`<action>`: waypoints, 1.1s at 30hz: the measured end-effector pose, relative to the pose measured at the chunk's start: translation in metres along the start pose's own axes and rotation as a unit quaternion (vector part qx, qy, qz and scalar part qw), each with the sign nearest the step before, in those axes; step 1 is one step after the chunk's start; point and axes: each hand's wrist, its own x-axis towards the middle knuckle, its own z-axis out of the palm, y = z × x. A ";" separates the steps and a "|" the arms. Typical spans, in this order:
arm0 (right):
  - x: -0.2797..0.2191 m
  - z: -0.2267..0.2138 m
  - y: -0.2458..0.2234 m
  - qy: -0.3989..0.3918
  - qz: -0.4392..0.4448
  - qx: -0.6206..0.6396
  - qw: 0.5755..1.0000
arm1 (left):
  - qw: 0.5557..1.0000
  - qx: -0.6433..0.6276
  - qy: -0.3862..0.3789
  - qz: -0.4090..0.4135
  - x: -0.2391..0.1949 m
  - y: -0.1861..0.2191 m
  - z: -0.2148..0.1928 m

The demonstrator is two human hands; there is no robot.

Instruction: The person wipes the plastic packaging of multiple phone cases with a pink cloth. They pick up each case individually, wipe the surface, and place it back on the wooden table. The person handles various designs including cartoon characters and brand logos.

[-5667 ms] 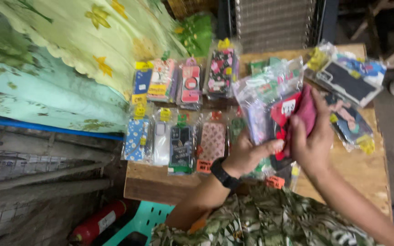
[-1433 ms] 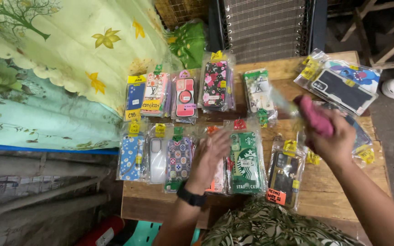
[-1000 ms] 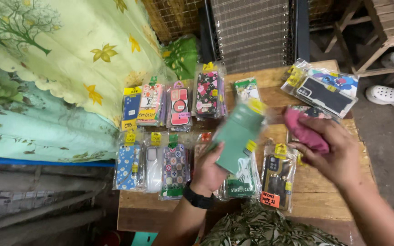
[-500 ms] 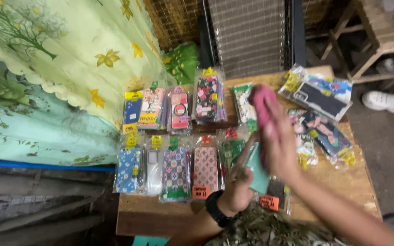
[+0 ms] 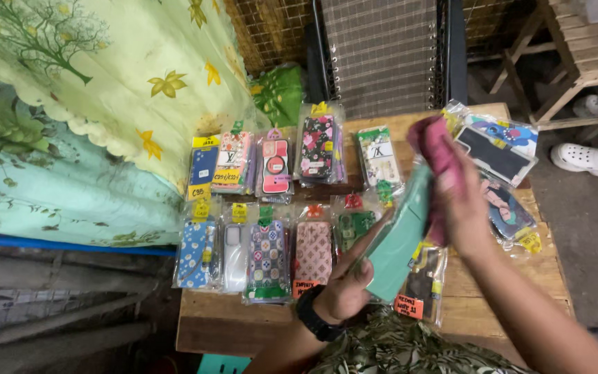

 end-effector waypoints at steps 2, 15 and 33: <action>0.005 -0.015 0.008 -0.027 0.111 0.086 0.990 | 1.000 0.009 -0.015 -0.010 -0.006 0.007 -0.008; -0.043 -0.021 0.061 0.014 -0.101 -0.127 0.987 | 0.796 0.580 0.101 -0.140 -0.022 0.013 -0.016; -0.027 -0.088 0.124 0.100 0.039 -0.140 0.984 | 0.630 0.646 0.406 -0.146 -0.172 0.022 -0.190</action>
